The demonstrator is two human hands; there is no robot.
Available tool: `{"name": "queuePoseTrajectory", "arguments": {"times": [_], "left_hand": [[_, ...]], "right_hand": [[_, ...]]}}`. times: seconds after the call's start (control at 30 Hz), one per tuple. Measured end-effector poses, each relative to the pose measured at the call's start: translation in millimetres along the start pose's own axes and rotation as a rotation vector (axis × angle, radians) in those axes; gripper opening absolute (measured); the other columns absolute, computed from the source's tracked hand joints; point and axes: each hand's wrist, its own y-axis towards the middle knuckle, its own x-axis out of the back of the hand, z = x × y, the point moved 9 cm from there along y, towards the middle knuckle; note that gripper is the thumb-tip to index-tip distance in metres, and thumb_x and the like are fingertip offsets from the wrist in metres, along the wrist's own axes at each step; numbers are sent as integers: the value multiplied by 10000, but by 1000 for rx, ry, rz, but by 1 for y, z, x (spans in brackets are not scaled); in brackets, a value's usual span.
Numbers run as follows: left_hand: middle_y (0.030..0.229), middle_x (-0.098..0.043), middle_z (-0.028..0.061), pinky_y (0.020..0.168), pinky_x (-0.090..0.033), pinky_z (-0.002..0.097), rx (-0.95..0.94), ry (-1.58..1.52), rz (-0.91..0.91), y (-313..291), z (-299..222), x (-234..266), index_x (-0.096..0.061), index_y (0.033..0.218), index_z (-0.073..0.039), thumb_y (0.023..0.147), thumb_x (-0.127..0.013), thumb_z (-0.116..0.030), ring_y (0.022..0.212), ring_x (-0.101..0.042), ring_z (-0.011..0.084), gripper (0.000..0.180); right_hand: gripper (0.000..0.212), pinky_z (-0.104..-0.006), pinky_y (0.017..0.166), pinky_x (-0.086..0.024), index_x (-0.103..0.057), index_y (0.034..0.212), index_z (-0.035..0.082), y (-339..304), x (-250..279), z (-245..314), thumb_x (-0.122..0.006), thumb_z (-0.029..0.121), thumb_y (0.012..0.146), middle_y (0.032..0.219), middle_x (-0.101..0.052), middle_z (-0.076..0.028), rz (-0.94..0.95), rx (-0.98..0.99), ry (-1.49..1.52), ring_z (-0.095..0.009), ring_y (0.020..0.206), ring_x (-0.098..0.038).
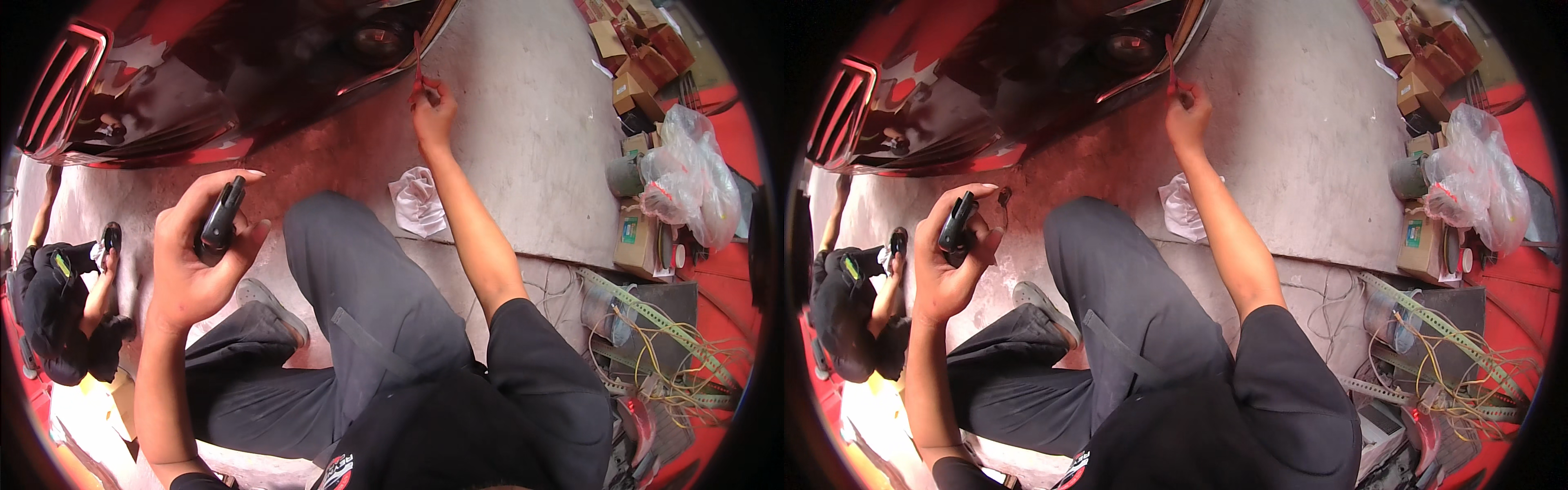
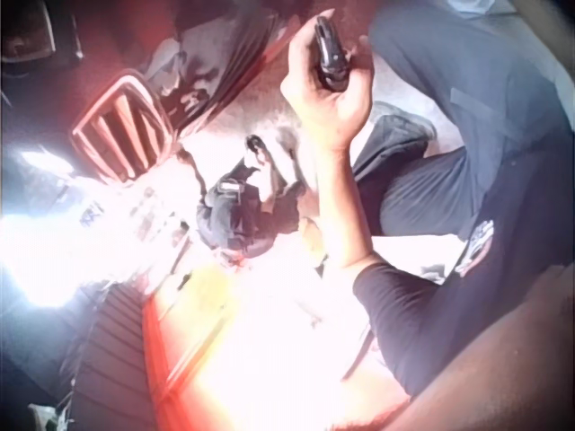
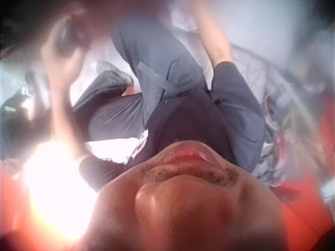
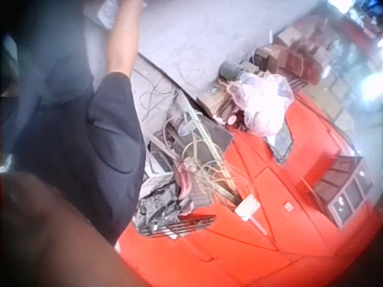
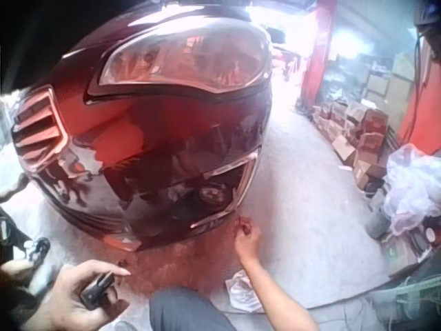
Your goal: The person cleans the front bumper of a maroon car using a toothbrush and a spray bottle. They apply liquid from the bottle onto the brush and scrub the bumper surface, then wipe it with a cloth. The person also walks to a counter to retrieve a spray bottle and returns to continue cleaning.
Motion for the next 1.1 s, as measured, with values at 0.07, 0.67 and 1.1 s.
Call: {"name": "queuePoseTrajectory", "arguments": {"times": [0.07,0.67,1.1], "left_hand": [[625,-513,-32,595,-393,201,-10,26,-10,0,-1,0,-639,1204,-28,783,-691,47,601,-490,38,430],[675,-571,-12,615,-441,215,-103,3,-6,3,-1,2,-637,1198,-36,782,-698,40,621,-558,58,427],[695,-602,15,621,-438,211,-102,14,25,1,0,2,-645,1147,-25,768,-709,19,638,-548,60,386]], "right_hand": [[83,-231,534,-382,-609,1009,17,8,-11,27,-641,40,936,711,-616,-17,20,87,20,-75,622,-545],[179,-344,680,-470,-609,931,-36,11,-6,-31,-673,132,926,780,-659,-110,-187,150,-206,-196,719,-612],[190,-293,588,-432,-597,929,-13,1,-10,-13,-675,160,945,724,-641,-60,-123,-37,-18,-127,663,-585]]}}
